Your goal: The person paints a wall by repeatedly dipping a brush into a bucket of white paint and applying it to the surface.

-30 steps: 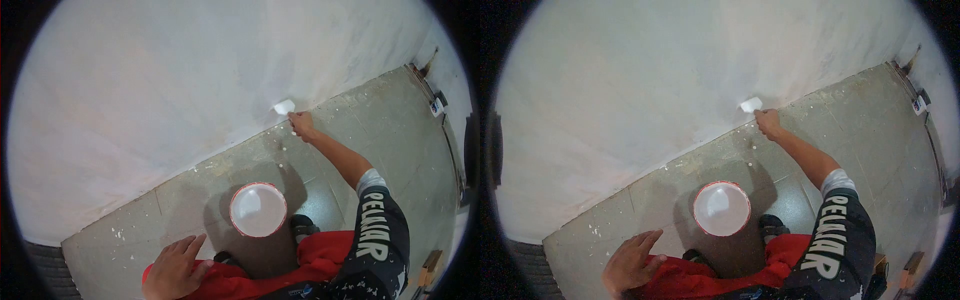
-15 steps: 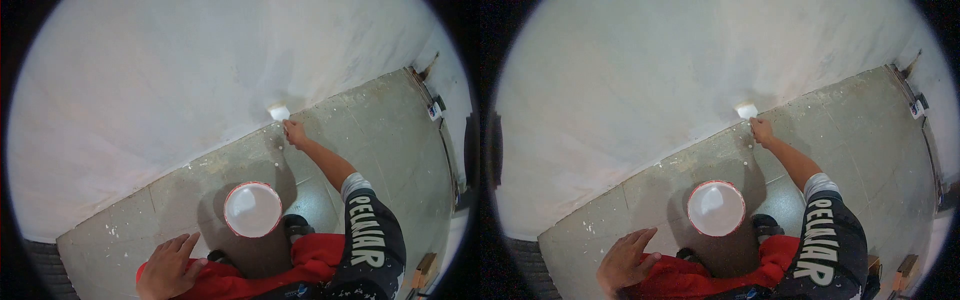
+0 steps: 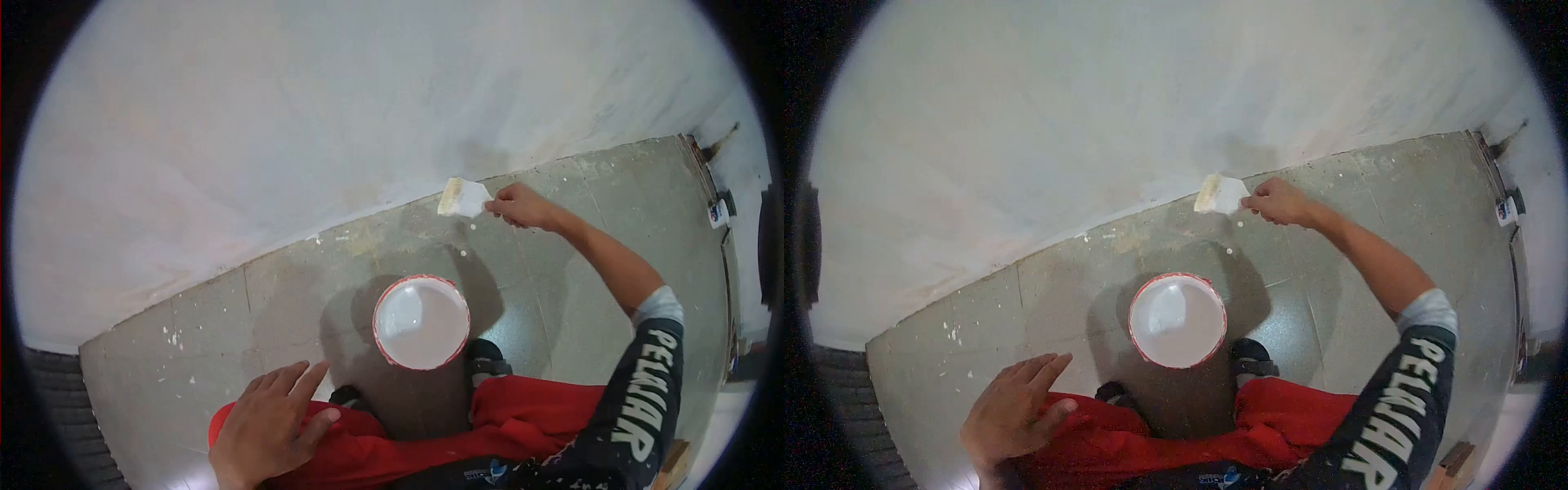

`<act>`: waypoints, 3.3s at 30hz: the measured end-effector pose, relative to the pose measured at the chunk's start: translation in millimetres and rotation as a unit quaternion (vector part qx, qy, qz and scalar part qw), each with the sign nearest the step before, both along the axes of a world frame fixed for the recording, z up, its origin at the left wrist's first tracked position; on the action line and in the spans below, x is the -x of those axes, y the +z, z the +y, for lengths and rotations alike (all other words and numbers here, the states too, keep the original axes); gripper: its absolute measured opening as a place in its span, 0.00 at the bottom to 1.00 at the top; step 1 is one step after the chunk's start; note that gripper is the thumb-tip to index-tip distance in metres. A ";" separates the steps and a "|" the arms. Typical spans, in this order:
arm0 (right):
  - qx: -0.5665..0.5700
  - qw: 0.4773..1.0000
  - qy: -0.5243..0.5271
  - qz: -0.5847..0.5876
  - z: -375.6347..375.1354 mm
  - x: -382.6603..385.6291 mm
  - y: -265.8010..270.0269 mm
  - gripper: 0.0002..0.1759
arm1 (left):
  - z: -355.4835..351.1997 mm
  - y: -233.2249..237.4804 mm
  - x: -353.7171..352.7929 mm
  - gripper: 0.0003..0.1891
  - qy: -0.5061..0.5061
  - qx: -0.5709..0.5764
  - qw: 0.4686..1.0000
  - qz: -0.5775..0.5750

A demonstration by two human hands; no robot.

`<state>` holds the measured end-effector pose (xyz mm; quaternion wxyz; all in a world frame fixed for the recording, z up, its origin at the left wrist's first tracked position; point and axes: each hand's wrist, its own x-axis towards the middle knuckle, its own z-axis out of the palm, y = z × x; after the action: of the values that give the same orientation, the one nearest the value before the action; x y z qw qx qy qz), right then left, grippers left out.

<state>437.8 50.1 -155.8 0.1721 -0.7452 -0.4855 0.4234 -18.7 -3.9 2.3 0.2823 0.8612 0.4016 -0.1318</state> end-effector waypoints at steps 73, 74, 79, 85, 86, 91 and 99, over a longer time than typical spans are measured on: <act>0.090 0.880 0.437 -0.159 -34.3 126.3 7.9 0.18 | 2.8 -1.0 -2.3 0.30 0.007 -0.012 1.000 0.014; 0.131 0.896 0.416 -0.078 -33.1 113.5 4.7 0.17 | 3.4 -1.2 -2.6 0.30 0.009 -0.009 1.000 0.010; 0.141 0.930 0.329 0.086 -51.3 81.3 -3.8 0.15 | 3.0 -2.8 -1.6 0.28 0.003 -0.024 1.000 0.005; 0.035 0.952 0.257 0.161 -67.9 82.7 -37.2 0.12 | 3.6 -2.6 -5.8 0.26 -0.005 -0.026 1.000 -0.003; 0.042 0.952 0.257 0.162 -67.3 85.3 -35.8 0.12 | 2.3 -3.0 -5.7 0.26 -0.008 -0.023 1.000 -0.004; 0.056 0.949 0.287 0.121 -62.2 92.0 -37.6 0.12 | 1.5 -4.6 -5.2 0.26 -0.005 -0.032 0.999 0.006; -0.029 0.916 0.367 0.159 -42.4 143.8 -53.2 0.13 | 4.7 -0.8 -8.1 0.26 -0.007 -0.029 1.000 -0.003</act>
<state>293.9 7.7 -209.0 0.1007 -0.4320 -0.7032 0.5557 -10.7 0.8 1.5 0.2570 0.8722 0.3987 -0.1194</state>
